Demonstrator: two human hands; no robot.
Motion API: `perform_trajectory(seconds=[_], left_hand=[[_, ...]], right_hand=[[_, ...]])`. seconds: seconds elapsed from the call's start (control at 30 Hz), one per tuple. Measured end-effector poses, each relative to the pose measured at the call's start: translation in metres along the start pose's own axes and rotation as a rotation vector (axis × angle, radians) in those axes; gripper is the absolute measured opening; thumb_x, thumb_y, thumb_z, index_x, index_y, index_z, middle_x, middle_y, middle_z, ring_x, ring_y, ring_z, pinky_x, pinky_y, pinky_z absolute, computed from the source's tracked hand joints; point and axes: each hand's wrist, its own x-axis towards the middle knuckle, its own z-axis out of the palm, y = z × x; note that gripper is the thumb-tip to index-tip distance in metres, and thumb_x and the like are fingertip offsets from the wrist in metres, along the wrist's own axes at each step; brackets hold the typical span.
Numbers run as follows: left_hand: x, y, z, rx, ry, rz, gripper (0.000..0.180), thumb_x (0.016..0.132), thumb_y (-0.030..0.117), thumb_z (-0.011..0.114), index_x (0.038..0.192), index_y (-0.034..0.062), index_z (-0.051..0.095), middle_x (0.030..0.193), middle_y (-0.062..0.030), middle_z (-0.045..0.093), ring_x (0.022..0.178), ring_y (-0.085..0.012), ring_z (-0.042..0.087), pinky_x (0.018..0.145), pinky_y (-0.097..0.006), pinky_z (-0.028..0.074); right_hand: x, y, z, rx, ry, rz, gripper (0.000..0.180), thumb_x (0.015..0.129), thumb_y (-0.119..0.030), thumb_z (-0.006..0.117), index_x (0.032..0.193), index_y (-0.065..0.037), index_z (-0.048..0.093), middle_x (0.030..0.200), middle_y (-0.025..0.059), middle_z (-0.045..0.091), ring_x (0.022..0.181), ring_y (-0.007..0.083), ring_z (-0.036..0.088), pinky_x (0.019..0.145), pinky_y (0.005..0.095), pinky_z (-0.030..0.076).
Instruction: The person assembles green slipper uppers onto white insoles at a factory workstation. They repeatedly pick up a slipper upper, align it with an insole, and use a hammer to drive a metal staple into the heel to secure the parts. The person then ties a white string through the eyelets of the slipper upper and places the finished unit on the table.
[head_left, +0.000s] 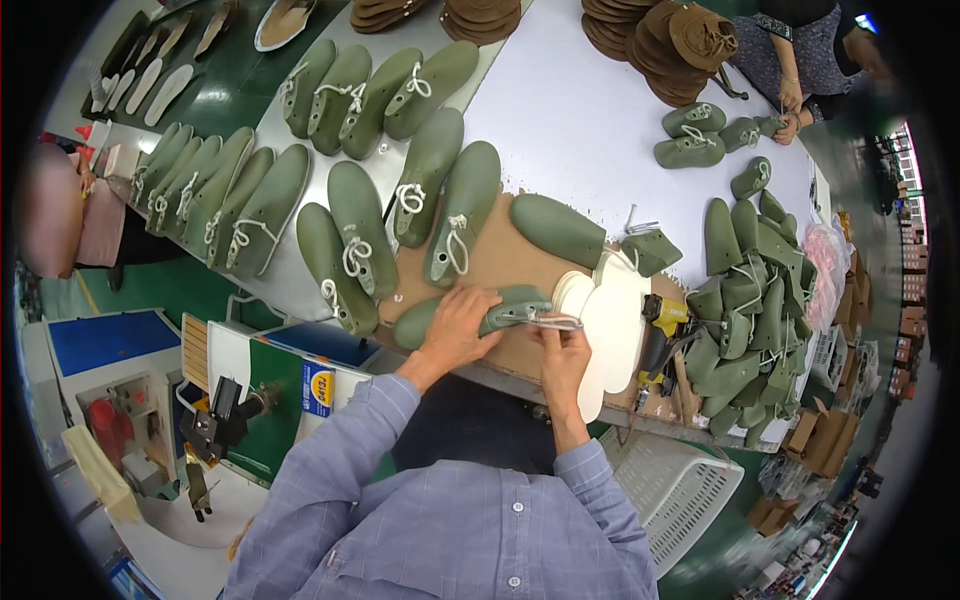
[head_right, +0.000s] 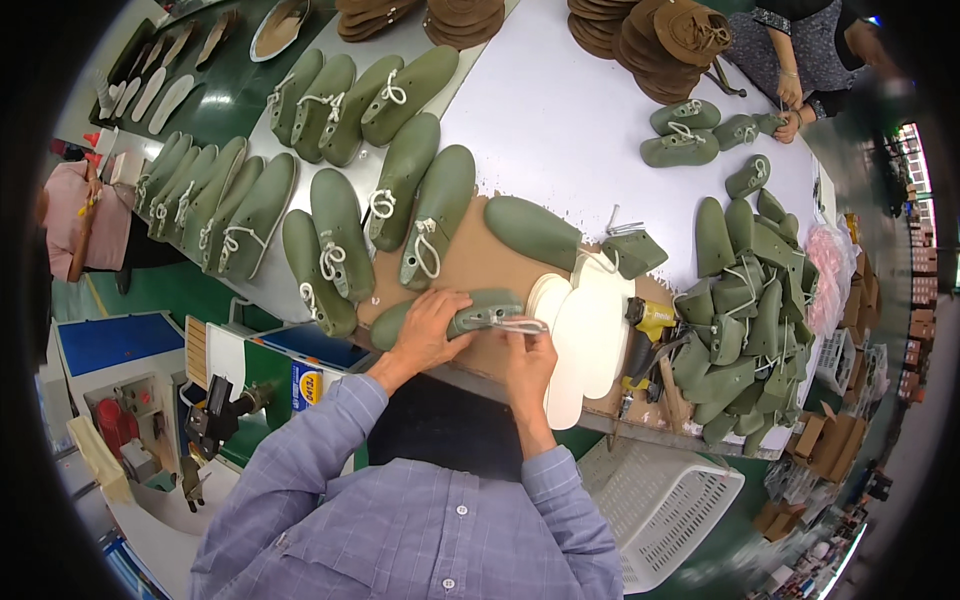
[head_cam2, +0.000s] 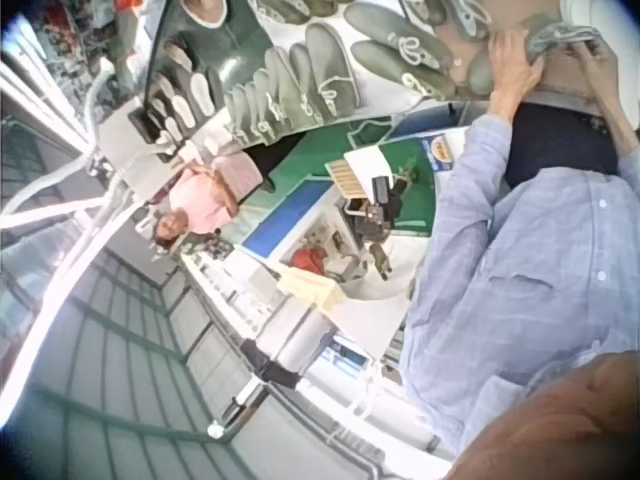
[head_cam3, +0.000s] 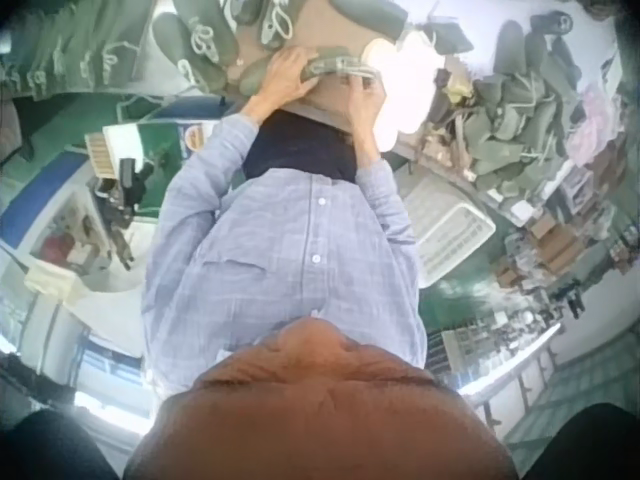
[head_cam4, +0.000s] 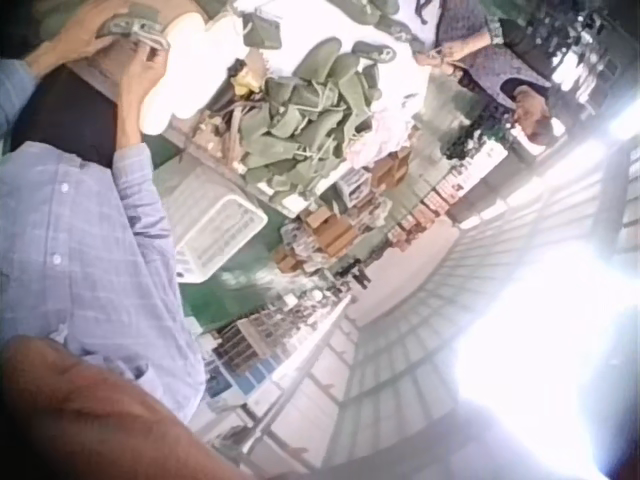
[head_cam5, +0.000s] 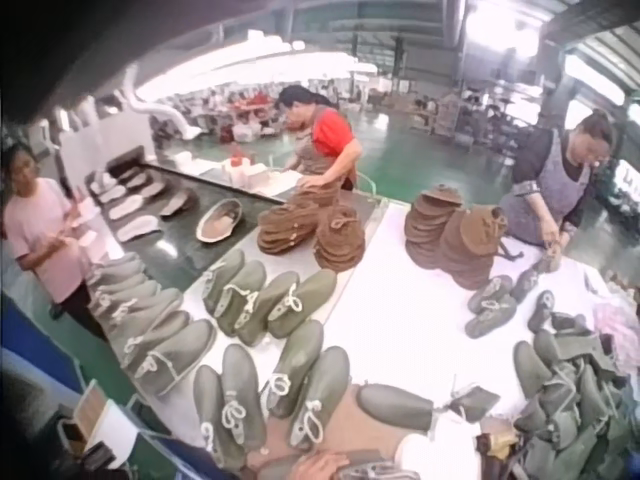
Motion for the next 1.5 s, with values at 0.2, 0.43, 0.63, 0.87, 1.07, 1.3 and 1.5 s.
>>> perform_trajectory(seconds=[0.2,0.43,0.63,0.87,1.07,1.3,1.5], left_hand=[[0.000,0.005,-0.002,-0.017,-0.008,-0.009,0.054,0.077,0.022,0.082,0.123,0.0076,0.058,0.123,-0.0123,0.063,0.118,-0.0339,0.059,0.109,-0.052,0.042],[0.003,0.005,-0.005,-0.016,-0.003,-0.016,0.058,0.072,0.017,0.085,0.122,0.0062,0.058,0.124,-0.0140,0.064,0.119,-0.0350,0.059,0.107,-0.049,0.044],[-0.001,0.004,-0.008,-0.014,-0.012,-0.023,0.057,0.072,0.018,0.084,0.121,0.0064,0.059,0.122,-0.0125,0.064,0.120,-0.0341,0.059,0.108,-0.050,0.043],[0.006,0.004,0.004,-0.034,0.004,-0.031,0.053,0.073,0.020,0.083,0.118,0.0055,0.061,0.120,-0.0124,0.065,0.121,-0.0334,0.059,0.110,-0.053,0.041],[0.006,0.005,0.002,0.012,0.025,-0.039,0.054,0.070,0.015,0.082,0.119,0.0050,0.061,0.120,-0.0148,0.066,0.117,-0.0365,0.062,0.107,-0.054,0.045],[0.007,0.001,0.004,0.056,-0.048,0.035,0.056,0.074,0.022,0.084,0.121,0.0055,0.059,0.123,-0.0137,0.065,0.120,-0.0356,0.060,0.109,-0.054,0.043],[0.002,0.002,-0.001,0.068,-0.035,0.027,0.059,0.074,0.021,0.084,0.123,0.0042,0.056,0.123,-0.0159,0.064,0.122,-0.0374,0.060,0.109,-0.053,0.044]], right_hand=[[0.012,-0.014,0.008,-0.269,-0.069,-0.016,0.006,0.095,-0.001,0.067,0.101,0.001,0.069,0.089,0.0058,0.074,0.083,0.0103,0.068,0.074,0.0258,0.053],[0.018,-0.007,0.005,-0.251,-0.113,0.009,0.009,0.093,-0.003,0.070,0.101,0.000,0.072,0.084,0.0074,0.074,0.078,0.0098,0.066,0.070,0.0265,0.051],[0.021,-0.027,-0.001,-0.538,-0.328,-0.097,0.012,0.092,0.001,0.071,0.103,0.001,0.070,0.085,0.0062,0.074,0.078,0.0107,0.068,0.072,0.0268,0.054],[0.025,-0.002,0.007,-0.667,-0.170,-0.275,0.030,0.083,-0.011,0.080,0.112,-0.004,0.071,0.092,0.0153,0.068,0.082,0.0353,0.067,0.074,0.0422,0.054],[0.012,-0.018,-0.152,-0.789,0.373,-0.190,0.030,0.091,-0.009,0.071,0.119,-0.001,0.066,0.105,0.0140,0.064,0.096,0.0275,0.063,0.085,0.0377,0.051],[0.006,0.057,-0.334,-1.437,0.371,-0.173,0.039,0.090,-0.023,0.073,0.124,-0.005,0.063,0.110,0.0192,0.068,0.105,0.0398,0.062,0.092,0.0507,0.045],[-0.022,-0.054,-0.266,-0.761,0.345,0.037,0.037,0.102,-0.015,0.057,0.136,-0.002,0.058,0.109,0.0186,0.071,0.090,0.0358,0.070,0.077,0.0425,0.055]])
